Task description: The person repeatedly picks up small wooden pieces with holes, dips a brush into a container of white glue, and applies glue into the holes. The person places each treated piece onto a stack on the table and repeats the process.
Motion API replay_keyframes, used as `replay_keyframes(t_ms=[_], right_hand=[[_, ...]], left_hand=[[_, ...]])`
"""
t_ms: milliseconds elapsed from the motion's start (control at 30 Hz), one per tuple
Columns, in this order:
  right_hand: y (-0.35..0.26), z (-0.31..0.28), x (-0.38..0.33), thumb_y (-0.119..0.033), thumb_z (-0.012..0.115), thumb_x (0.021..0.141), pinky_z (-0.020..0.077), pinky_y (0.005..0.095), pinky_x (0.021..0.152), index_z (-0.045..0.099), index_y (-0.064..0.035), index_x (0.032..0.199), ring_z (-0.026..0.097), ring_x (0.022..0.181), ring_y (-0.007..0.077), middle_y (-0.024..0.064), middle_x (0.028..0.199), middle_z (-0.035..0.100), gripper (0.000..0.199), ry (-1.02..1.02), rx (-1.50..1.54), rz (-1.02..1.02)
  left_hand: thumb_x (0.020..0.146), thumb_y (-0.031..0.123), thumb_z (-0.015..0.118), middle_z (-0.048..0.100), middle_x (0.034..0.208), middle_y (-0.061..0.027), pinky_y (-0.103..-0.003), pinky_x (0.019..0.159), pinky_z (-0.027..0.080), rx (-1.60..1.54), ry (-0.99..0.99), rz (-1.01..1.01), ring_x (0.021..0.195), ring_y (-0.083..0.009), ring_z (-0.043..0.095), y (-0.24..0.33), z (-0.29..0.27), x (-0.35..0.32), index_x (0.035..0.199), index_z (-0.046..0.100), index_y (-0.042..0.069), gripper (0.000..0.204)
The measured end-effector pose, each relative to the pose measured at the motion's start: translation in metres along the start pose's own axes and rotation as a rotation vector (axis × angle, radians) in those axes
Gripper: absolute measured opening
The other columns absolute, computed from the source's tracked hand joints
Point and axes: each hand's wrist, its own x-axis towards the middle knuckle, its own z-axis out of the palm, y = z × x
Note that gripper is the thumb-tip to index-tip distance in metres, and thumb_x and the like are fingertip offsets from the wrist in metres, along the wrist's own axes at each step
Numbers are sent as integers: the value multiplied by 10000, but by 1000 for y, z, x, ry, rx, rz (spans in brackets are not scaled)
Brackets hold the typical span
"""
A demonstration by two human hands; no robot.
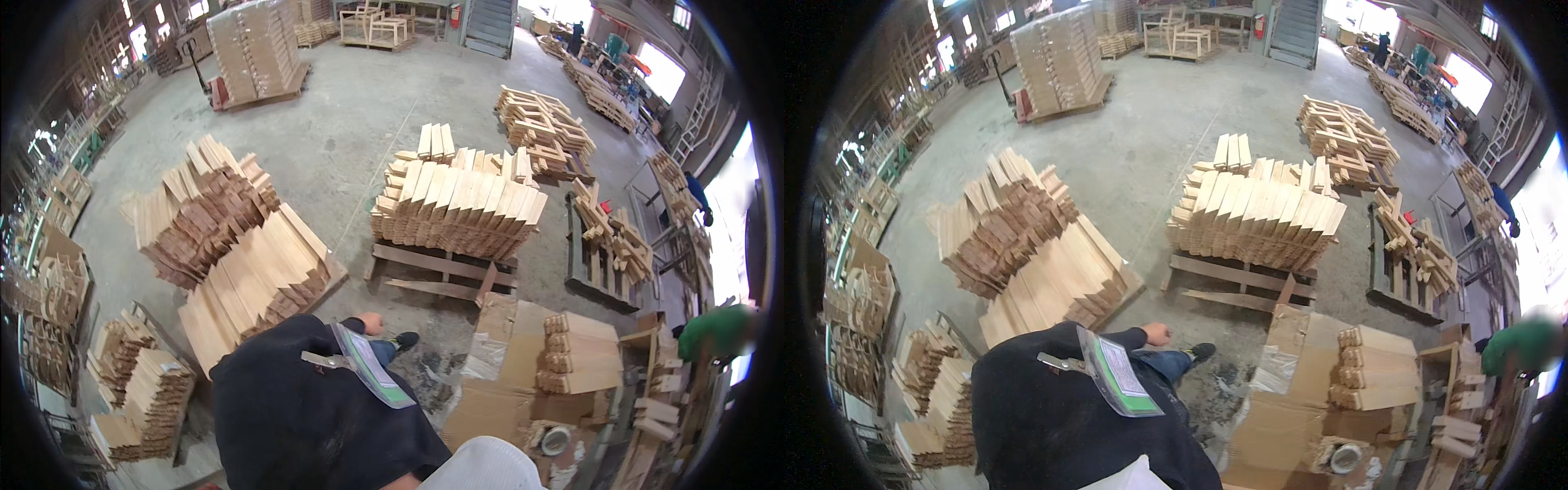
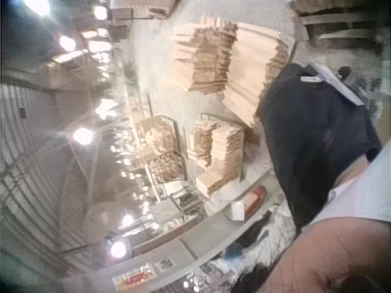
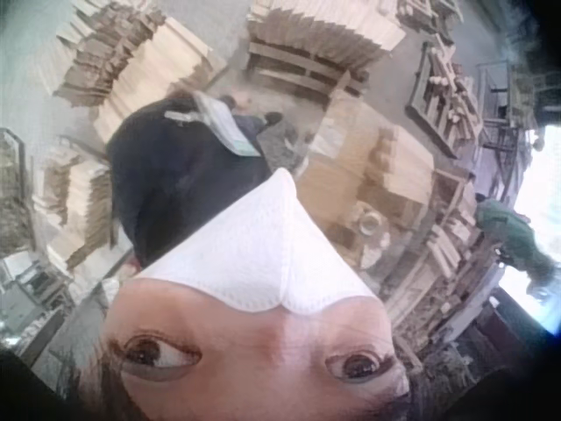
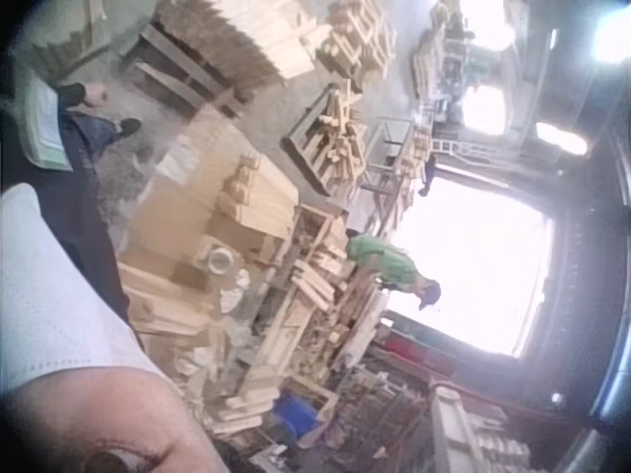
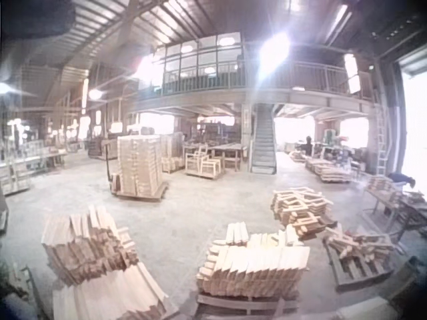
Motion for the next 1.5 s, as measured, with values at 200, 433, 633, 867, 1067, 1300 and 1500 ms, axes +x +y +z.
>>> replay_keyframes(t_ms=[200, 433, 633, 867, 1067, 1300, 1500], right_hand=[[33, -15, -5, -480, 443, 902, 459, 416, 894, 440, -20, 1263, 552, 1063, 317, 179, 1196, 553, 585, 1, -160, 46], [62, -26, -24, -498, 457, 887, 463, 418, 886, 430, -13, 1275, 550, 1064, 329, 187, 1200, 548, 622, 11, -290, 167], [77, -40, -31, -514, 470, 874, 466, 420, 879, 421, -8, 1286, 548, 1064, 339, 195, 1204, 544, 654, 30, -392, 300], [89, -48, -44, -532, 484, 859, 469, 422, 870, 411, -2, 1298, 547, 1065, 352, 204, 1208, 539, 692, 37, -497, 399], [102, -59, -52, -547, 496, 846, 472, 424, 863, 402, 4, 1308, 545, 1066, 362, 211, 1212, 535, 725, 35, -567, 518], [135, -71, -73, -571, 509, 831, 473, 430, 849, 399, 12, 1313, 545, 1065, 371, 220, 1220, 528, 765, 61, -618, 623], [154, -63, -79, -586, 511, 827, 478, 441, 807, 431, 17, 1277, 571, 1027, 356, 207, 1253, 518, 756, 99, -643, 589]], left_hand=[[720, 271, 573, 674, 849, -184, -398, 741, 512, -41, 132, 139, 794, -309, 658, 16, 9, -18, 862, 706, 59, 288], [687, 191, 602, 672, 727, -156, -362, 544, 555, 112, -225, -182, 596, -231, 668, -49, 28, -16, 738, 677, -42, 250], [731, 212, 539, 678, 711, -134, -324, 648, 550, 8, -147, -133, 623, -220, 683, -32, -3, -18, 792, 707, 13, 268], [732, 248, 527, 669, 647, -114, -327, 665, 542, 114, -161, -92, 596, -205, 672, -13, -23, 40, 804, 714, 37, 291], [721, 260, 558, 683, 817, -147, -373, 770, 520, 186, -68, 124, 804, -285, 661, 33, -52, 75, 883, 706, 64, 294], [735, 272, 562, 653, 999, -193, -407, 853, 484, 412, -275, 260, 968, -343, 608, 80, -54, 121, 964, 688, 62, 335], [754, 283, 563, 652, 1005, -187, -411, 847, 479, 617, -401, 294, 973, -345, 605, 103, -56, 164, 988, 677, 56, 345]])
